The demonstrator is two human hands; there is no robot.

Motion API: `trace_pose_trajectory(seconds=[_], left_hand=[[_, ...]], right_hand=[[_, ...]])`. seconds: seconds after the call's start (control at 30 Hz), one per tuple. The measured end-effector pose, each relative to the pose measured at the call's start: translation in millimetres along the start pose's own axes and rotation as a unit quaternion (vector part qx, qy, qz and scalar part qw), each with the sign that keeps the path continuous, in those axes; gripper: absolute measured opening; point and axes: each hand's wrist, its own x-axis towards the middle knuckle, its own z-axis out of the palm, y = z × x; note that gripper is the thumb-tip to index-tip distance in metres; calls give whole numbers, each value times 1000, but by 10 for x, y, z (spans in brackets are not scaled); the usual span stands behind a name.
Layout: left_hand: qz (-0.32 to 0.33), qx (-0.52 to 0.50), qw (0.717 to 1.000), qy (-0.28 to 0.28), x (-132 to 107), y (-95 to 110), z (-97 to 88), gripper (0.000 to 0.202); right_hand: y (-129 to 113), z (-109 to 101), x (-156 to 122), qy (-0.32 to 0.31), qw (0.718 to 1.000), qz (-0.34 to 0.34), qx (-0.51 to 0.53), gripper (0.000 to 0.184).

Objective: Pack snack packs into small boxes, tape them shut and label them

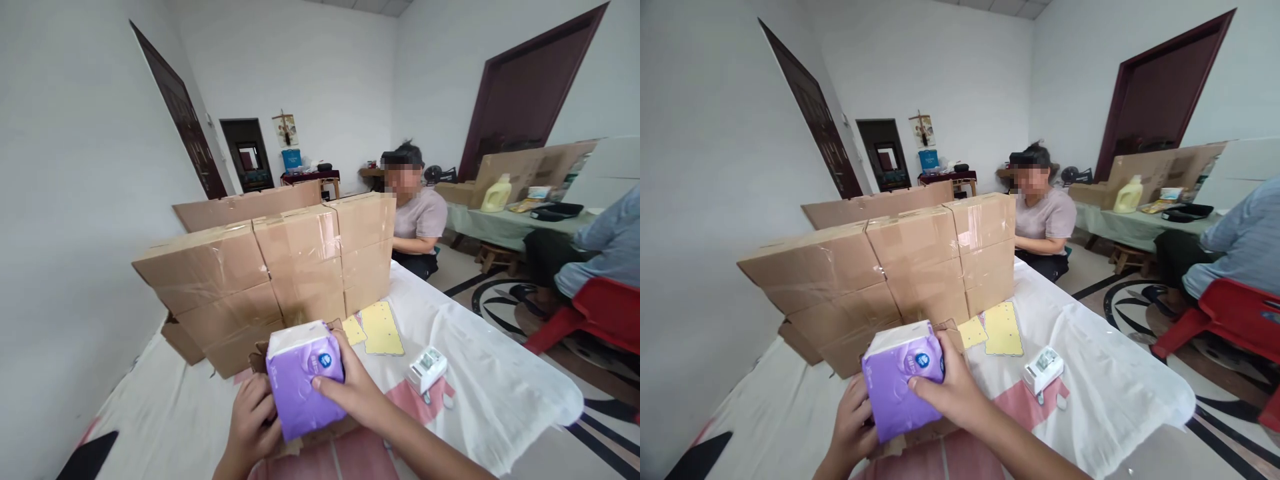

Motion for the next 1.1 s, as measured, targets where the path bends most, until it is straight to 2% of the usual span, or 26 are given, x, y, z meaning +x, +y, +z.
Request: trace_pose_trajectory(seconds=[0.1,0.2,0.3,0.4,0.43,0.5,0.57,0.63,0.7,0.8,0.87,0.93,1.0,1.1], left_hand=[[-68,28,995,72,-158,0,-29,24],[-161,72,976,125,-371,-72,-47,21],[-231,82,963,113,-531,-154,-57,27],[-243,94,961,90,-524,-150,-136,26],[-236,112,963,68,-470,-120,-191,23],[-217,156,963,-20,-287,-12,-322,15],[-196,194,953,-125,-30,152,-427,14],[-185,206,942,-192,251,346,-433,17],[-195,176,926,-273,506,539,-312,19],[-231,53,882,-407,767,765,30,24],[-258,-30,864,-431,844,847,264,31],[-282,-58,856,-428,857,868,432,37],[-294,-35,853,-431,828,845,521,42],[-282,-1,855,-435,774,802,562,45]], right_hand=[[13,-30,18,29,999,4,-21,55],[29,-62,17,31,999,16,-25,54],[38,-86,9,37,998,10,-44,54],[62,-95,-6,16,998,-14,-55,55],[86,-97,-19,12,998,-19,-54,57],[181,-104,-65,34,998,-24,-44,64],[331,-123,-141,90,996,-17,-8,73],[497,-147,-238,156,987,3,50,79],[617,-163,-333,221,970,23,96,79],[655,-175,-415,307,943,27,122,79],[625,-203,-420,344,930,19,129,81],[601,-273,-413,364,922,9,132,82],[605,-387,-419,375,918,2,129,78],[638,-592,-460,402,906,14,130,68]])
